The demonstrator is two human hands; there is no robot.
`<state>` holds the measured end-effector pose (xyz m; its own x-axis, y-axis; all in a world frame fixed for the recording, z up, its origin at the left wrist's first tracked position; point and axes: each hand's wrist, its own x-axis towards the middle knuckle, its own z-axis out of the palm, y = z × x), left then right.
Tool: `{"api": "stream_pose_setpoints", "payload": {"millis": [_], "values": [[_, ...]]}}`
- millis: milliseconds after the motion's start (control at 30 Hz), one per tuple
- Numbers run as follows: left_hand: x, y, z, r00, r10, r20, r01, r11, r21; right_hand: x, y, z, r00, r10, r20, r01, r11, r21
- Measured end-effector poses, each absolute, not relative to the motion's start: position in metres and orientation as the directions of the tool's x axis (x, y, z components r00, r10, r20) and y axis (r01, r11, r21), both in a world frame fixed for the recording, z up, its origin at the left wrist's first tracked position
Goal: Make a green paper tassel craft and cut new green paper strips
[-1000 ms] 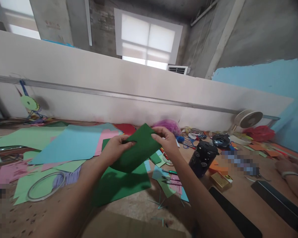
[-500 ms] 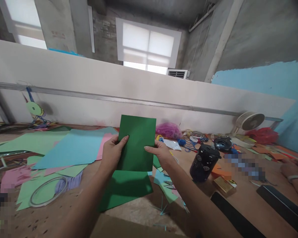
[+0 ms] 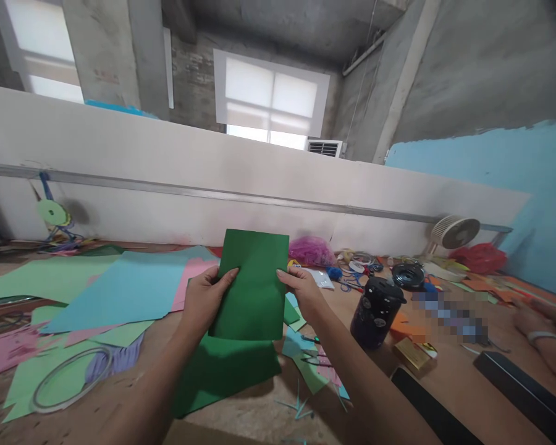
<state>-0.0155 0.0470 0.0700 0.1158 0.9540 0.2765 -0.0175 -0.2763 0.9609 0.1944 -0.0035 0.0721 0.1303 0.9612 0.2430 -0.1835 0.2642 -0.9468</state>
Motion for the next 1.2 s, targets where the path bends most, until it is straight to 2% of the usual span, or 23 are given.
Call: {"api": "stream_pose_setpoints", "payload": {"millis": [267, 400, 600, 700, 833, 933, 1100, 1200], "values": [[-0.014, 0.043, 0.068, 0.194, 0.944, 0.267, -0.017, -0.269, 0.963, 0.206, 0.003, 0.071, 0.199, 0.922, 0.332, -0.109, 0.358, -0.927], [-0.011, 0.039, 0.068, 0.216, 0.945, 0.247, -0.049, -0.242, 0.969, 0.211, 0.006, 0.071, 0.274, 0.906, 0.322, -0.132, 0.367, -0.921], [-0.010, 0.043, 0.061, 0.277, 0.932, 0.233, -0.032, -0.233, 0.972, 0.216, 0.007, 0.071, 0.332, 0.871, 0.362, -0.044, 0.398, -0.916], [-0.009, 0.045, 0.059, 0.274, 0.936, 0.222, -0.057, -0.214, 0.975, 0.217, 0.007, 0.070, 0.372, 0.859, 0.353, -0.060, 0.401, -0.914], [-0.011, 0.047, 0.059, 0.186, 0.965, 0.185, -0.100, -0.169, 0.981, 0.212, 0.006, 0.071, 0.259, 0.919, 0.297, -0.127, 0.338, -0.933], [-0.013, 0.047, 0.060, 0.133, 0.978, 0.161, -0.140, -0.143, 0.980, 0.206, 0.003, 0.070, 0.164, 0.948, 0.272, -0.086, 0.288, -0.954], [-0.015, 0.041, 0.067, 0.114, 0.986, 0.118, -0.171, -0.098, 0.980, 0.199, 0.000, 0.068, 0.159, 0.951, 0.267, -0.074, 0.281, -0.957], [-0.020, 0.036, 0.069, 0.065, 0.994, 0.088, -0.226, -0.071, 0.971, 0.191, -0.004, 0.069, 0.079, 0.968, 0.237, -0.038, 0.240, -0.970]]}}
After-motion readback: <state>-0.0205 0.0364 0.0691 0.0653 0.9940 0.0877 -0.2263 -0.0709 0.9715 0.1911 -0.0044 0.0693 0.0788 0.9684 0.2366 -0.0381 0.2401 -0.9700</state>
